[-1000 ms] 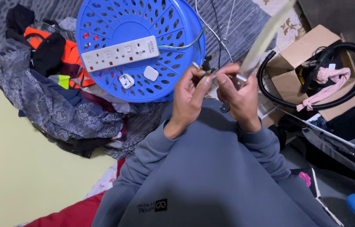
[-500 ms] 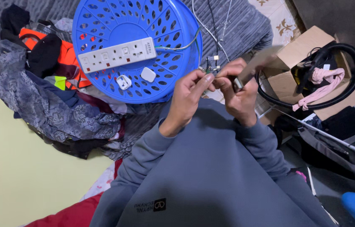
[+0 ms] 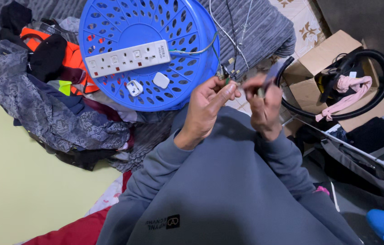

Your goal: The person holds a small black electronic component and uses a knife to strip the insulation from a green wire. They then use a screwdriver to tighten a screw on the component, securing the wire in place.

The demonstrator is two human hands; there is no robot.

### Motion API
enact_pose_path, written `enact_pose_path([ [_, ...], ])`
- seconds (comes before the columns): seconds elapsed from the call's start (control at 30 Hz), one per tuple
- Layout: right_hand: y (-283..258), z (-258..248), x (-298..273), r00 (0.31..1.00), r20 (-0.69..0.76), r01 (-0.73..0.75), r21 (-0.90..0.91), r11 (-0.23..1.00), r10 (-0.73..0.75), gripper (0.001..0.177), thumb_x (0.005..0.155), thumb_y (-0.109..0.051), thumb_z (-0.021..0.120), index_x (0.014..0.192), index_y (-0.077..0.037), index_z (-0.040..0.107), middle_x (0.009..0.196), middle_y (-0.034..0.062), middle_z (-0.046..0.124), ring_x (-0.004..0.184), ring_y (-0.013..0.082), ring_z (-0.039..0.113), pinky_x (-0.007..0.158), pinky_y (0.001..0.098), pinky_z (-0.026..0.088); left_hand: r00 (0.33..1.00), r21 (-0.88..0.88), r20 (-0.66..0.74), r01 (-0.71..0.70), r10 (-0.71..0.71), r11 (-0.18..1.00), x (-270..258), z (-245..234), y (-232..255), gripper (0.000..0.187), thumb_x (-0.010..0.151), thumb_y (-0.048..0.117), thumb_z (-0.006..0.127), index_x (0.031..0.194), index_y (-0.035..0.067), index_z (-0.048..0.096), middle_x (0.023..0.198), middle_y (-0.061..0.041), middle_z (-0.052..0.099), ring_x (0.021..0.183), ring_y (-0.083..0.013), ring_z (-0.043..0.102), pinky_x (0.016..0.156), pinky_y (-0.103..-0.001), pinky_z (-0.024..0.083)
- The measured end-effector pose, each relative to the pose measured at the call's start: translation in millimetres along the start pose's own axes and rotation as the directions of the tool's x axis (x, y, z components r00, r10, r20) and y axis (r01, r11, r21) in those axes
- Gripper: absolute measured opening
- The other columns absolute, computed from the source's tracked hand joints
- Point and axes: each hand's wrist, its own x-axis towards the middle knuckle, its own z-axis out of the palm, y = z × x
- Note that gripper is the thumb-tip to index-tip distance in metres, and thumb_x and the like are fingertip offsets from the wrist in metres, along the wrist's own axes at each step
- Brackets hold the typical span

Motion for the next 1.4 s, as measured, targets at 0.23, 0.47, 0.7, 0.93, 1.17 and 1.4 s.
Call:
enact_pose_path([
  [0.23, 18.2, -9.7, -29.7, 0.971, 0.229, -0.028, -0.194, 0.981, 0.073, 0.063, 0.113, -0.056, 0.031, 0.094, -0.001, 0.056, 0.078, 0.0135, 0.051, 0.070, 0.0315, 0.057, 0.065, 0.0427, 0.043, 0.999, -0.080, 0.014, -0.044, 0.045, 0.996, -1.7, 2.7, 1.0, 0.019, 0.105, 0.014, 0.068, 0.115, -0.001, 0.064, 0.102, -0.005, 0.070, 0.095, -0.0113, 0.066, 0.089, -0.028, 0.053],
  [0.47, 17.6, -12.3, -29.3, 0.968, 0.237, -0.032, -0.203, 0.979, 0.081, 0.058, 0.113, -0.053, 0.036, 0.093, -0.001, 0.053, 0.078, 0.0158, 0.051, 0.070, 0.0358, 0.057, 0.065, 0.0442, 0.043, 0.999, -0.027, -0.003, -0.048, 0.048, 0.998, -5.6, 1.0, -0.6, 0.018, 0.108, 0.011, 0.068, 0.119, -0.003, 0.067, 0.103, -0.004, 0.069, 0.093, -0.0085, 0.061, 0.086, -0.026, 0.050],
  [0.7, 17.7, -11.1, -28.9, 0.976, 0.211, 0.012, -0.292, 0.956, 0.052, 0.059, 0.111, -0.053, 0.043, 0.085, 0.000, 0.050, 0.076, 0.0169, 0.048, 0.069, 0.0386, 0.054, 0.062, 0.0455, 0.040, 0.997, 0.008, -0.028, -0.078, 0.078, 0.997, -7.2, -3.1, 1.2, 0.014, 0.101, -0.003, 0.062, 0.114, -0.002, 0.063, 0.109, -0.007, 0.071, 0.099, -0.0107, 0.067, 0.090, -0.027, 0.054],
  [0.93, 15.5, -5.4, -26.4, 0.983, 0.182, 0.033, -0.286, 0.958, 0.021, 0.059, 0.110, -0.054, 0.046, 0.085, 0.000, 0.049, 0.076, 0.0162, 0.048, 0.069, 0.0377, 0.053, 0.063, 0.0452, 0.040, 0.985, 0.081, -0.012, -0.172, 0.173, 0.982, -12.8, -6.6, 3.8, 0.016, 0.099, -0.007, 0.067, 0.113, 0.000, 0.061, 0.106, -0.006, 0.068, 0.097, -0.0085, 0.064, 0.088, -0.025, 0.052],
  [1.17, 12.6, -3.2, -19.4, 0.980, 0.195, 0.013, -0.251, 0.968, 0.037, 0.062, 0.108, -0.056, 0.048, 0.080, -0.001, 0.052, 0.071, 0.0141, 0.047, 0.062, 0.0337, 0.053, 0.059, 0.0431, 0.039, 0.979, 0.097, 0.011, -0.204, 0.204, 0.974, -13.0, -8.5, 4.2, 0.009, 0.102, -0.006, 0.066, 0.108, 0.000, 0.063, 0.102, -0.004, 0.066, 0.094, -0.0070, 0.062, 0.085, -0.024, 0.052],
  [1.4, -18.9, 1.5, 6.5, 0.977, 0.211, 0.025, -0.243, 0.970, 0.028, 0.063, 0.109, -0.057, 0.050, 0.081, 0.000, 0.052, 0.072, 0.0146, 0.046, 0.065, 0.0348, 0.053, 0.061, 0.0429, 0.039, 0.978, 0.116, 0.018, -0.210, 0.210, 0.971, -13.3, -7.6, 5.7, 0.009, 0.101, -0.005, 0.067, 0.107, 0.000, 0.063, 0.101, -0.004, 0.068, 0.094, -0.0087, 0.066, 0.086, -0.025, 0.055],
])
